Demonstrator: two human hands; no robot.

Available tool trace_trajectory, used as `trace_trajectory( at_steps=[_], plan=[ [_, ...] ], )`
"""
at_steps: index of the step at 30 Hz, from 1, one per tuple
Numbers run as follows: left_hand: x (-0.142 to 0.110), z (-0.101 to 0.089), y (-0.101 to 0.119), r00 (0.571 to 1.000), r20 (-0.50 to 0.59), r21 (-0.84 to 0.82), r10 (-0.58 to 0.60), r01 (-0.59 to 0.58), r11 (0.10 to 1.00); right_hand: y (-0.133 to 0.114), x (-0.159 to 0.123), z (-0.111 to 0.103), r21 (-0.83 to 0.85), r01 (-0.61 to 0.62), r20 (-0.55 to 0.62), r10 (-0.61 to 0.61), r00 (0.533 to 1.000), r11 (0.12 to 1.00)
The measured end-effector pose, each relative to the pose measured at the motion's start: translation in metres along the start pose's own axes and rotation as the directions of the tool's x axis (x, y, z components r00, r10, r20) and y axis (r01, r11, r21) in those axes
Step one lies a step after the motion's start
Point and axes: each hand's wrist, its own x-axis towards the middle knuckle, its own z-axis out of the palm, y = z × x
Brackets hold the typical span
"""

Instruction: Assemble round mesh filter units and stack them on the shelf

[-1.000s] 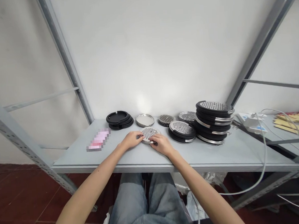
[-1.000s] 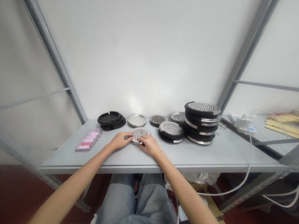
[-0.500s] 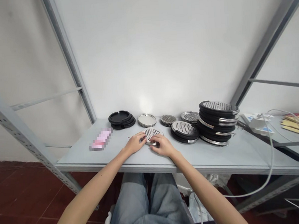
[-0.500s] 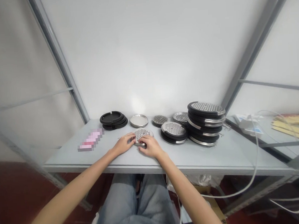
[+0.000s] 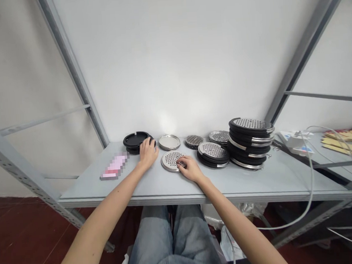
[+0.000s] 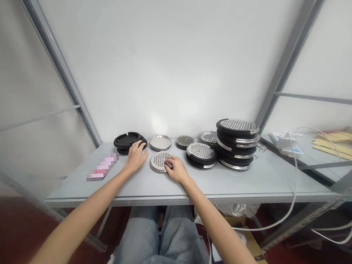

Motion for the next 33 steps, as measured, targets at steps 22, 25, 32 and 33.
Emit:
trace_trajectory(
  at_steps=[22,25,32,33],
  plan=[
    [0.046,-0.010,-0.063,0.874,0.337,0.231,-0.349,0.283,0.931,-0.003,0.001,-0.002,-0.017,-0.035,0.060,0.036,0.998,0.999],
    [0.045,-0.010,-0.058,0.916,0.307,0.204,-0.259,0.202,0.958,-0.003,0.001,-0.002,-0.024,-0.037,0.055,0.039,0.998,0.999],
    [0.027,-0.009,-0.042,0.989,0.144,0.083,0.035,-0.047,0.995,-0.003,0.000,-0.001,-0.049,-0.008,0.041,0.010,0.999,0.999],
    [0.021,-0.010,-0.039,0.990,0.116,0.044,0.078,-0.084,0.995,-0.003,0.000,-0.001,-0.062,0.007,0.041,-0.004,0.999,0.998]
  ],
)
